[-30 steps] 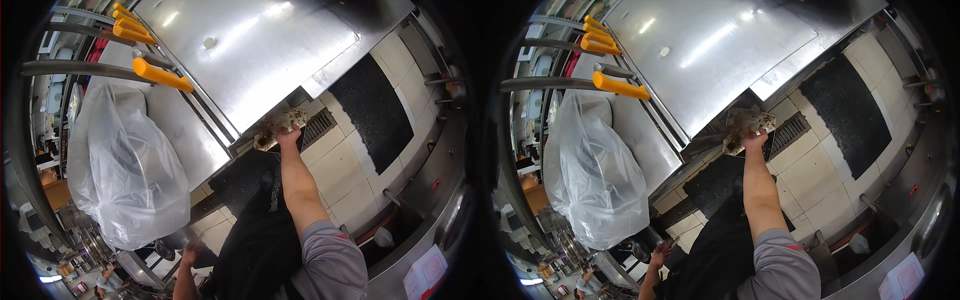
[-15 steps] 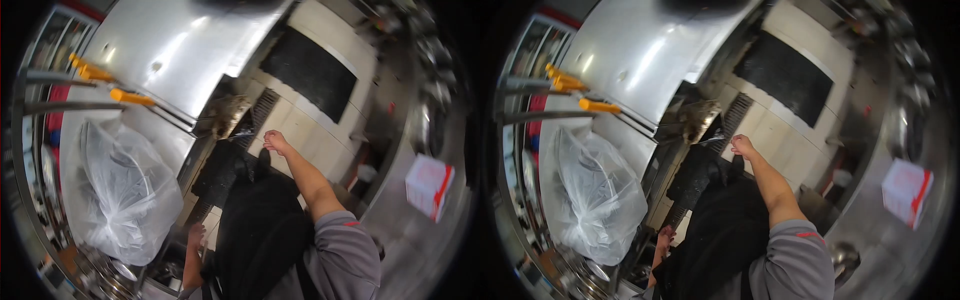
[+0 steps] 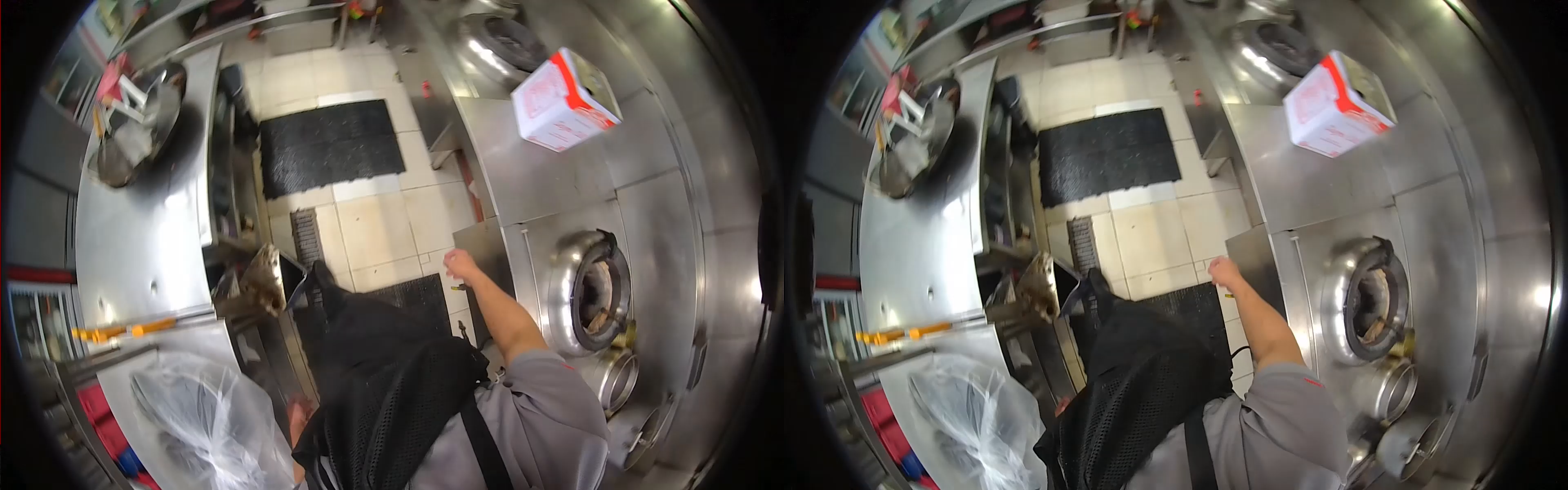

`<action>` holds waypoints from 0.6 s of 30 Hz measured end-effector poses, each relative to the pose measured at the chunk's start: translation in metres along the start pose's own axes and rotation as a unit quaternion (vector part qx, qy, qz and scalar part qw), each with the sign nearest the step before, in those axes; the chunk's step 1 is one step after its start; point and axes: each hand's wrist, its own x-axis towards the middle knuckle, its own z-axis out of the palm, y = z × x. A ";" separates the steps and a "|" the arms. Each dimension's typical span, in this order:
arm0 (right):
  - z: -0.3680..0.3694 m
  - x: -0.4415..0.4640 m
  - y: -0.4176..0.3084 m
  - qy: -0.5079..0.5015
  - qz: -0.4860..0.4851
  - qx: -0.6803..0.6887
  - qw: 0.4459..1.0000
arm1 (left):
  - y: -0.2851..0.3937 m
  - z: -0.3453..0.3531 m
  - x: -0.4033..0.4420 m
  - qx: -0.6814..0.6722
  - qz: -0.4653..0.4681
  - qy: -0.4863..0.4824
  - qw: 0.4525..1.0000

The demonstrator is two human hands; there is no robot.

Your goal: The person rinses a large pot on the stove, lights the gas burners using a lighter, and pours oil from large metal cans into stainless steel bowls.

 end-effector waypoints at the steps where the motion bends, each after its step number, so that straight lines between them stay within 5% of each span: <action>1: -0.005 -0.011 0.012 -0.008 -0.001 0.011 1.000 | 0.005 0.012 0.002 -0.010 0.006 0.004 1.000; 4: -0.024 -0.039 0.013 -0.037 -0.012 0.004 0.999 | 0.021 0.039 0.008 -0.016 0.031 -0.006 0.999; 8: -0.090 -0.049 -0.049 0.006 -0.205 -0.080 0.975 | 0.050 0.039 0.035 0.080 0.081 -0.121 0.986; 14: -0.291 -0.054 -0.179 0.319 -0.373 -0.037 0.871 | 0.110 0.091 0.026 0.114 0.140 -0.081 0.980; 18: -0.459 -0.042 -0.232 0.444 -0.381 0.023 0.811 | 0.139 0.155 0.032 0.085 0.150 -0.028 0.985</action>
